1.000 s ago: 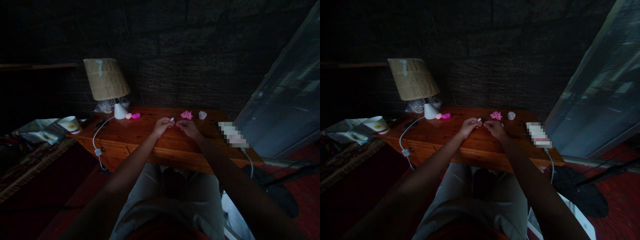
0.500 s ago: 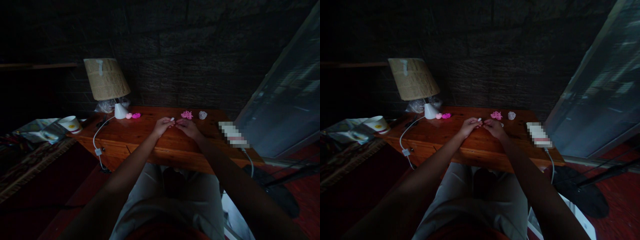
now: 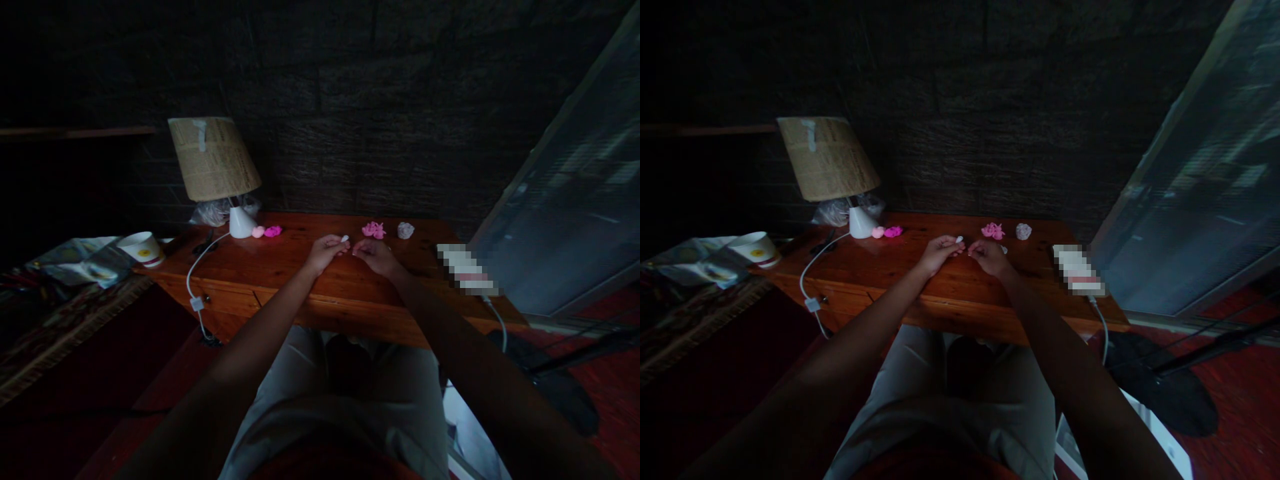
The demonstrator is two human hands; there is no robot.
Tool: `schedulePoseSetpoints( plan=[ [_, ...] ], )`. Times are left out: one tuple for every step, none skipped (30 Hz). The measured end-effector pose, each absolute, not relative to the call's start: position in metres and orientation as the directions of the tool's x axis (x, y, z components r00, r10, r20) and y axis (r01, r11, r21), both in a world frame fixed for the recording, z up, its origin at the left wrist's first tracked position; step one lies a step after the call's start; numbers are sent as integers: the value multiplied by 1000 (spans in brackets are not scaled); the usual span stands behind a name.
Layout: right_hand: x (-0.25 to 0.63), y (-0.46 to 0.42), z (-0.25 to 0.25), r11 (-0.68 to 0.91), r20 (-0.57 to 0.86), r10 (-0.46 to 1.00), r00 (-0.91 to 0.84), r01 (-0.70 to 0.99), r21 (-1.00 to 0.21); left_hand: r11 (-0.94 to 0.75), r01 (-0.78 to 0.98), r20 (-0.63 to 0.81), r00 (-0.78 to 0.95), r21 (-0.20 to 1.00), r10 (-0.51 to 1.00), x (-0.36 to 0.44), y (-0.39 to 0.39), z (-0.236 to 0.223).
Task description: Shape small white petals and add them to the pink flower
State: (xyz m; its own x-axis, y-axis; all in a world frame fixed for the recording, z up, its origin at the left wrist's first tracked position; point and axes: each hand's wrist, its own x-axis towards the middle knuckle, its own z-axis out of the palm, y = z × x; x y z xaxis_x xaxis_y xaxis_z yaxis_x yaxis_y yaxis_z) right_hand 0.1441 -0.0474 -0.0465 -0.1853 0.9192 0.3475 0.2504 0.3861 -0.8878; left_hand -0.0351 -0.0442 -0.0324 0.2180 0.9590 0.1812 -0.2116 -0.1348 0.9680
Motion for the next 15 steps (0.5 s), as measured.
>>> schedulePoseSetpoints(
  plan=[
    [144, -48, -46, 387, 348, 919, -188, 255, -886, -134, -211, 181, 217, 968, 959, -35, -44, -32],
    [144, -48, -45, 389, 348, 918, -191, 260, -884, -135, -211, 181, 217, 968, 959, -35, -44, -32],
    [143, -48, -44, 391, 348, 917, -194, 264, -882, -135, -211, 182, 217, 968, 959, -35, -44, -32],
    [143, -49, -44, 393, 349, 916, -197, 267, -880, -136, -211, 182, 217, 968, 959, -35, -44, -32],
    [143, -49, -43, 395, 350, 915, -200, 270, -878, -137, -212, 183, 217, 968, 959, -35, -44, -32],
    [143, -49, -42, 398, 352, 914, -202, 272, -876, -137, -212, 184, 217, 968, 959, -35, -44, -32],
    [143, -50, -41, 400, 354, 913, -204, 274, -875, -138, -212, 184, 217, 968, 959, -35, -44, -32],
    [143, -50, -41, 403, 356, 912, -205, 274, -873, -138, -212, 185, 217, 968, 959, -35, -44, -32],
    [143, -50, -41, 406, 359, 910, -207, 273, -872, -139, -211, 185, 218, 968, 958, -35, -44, -32],
    [142, -50, -40, 409, 362, 909, -208, 271, -872, -139, -211, 185, 218, 967, 958, -35, -44, -33],
    [142, -50, -40, 411, 364, 908, -208, 268, -871, -139, -212, 186, 219, 967, 958, -35, -44, -33],
    [142, -51, -41, 413, 367, 907, -207, 264, -872, -140, -212, 186, 220, 967, 958, -35, -44, -33],
    [142, -51, -41, 415, 370, 906, -205, 260, -872, -140, -213, 187, 220, 967, 958, -35, -44, -33],
    [142, -51, -41, 416, 373, 906, -201, 256, -873, -140, -213, 187, 220, 967, 957, -35, -44, -33],
    [141, -51, -41, 417, 376, 906, -196, 250, -874, -139, -213, 186, 220, 967, 957, -35, -44, -33]
  ],
)
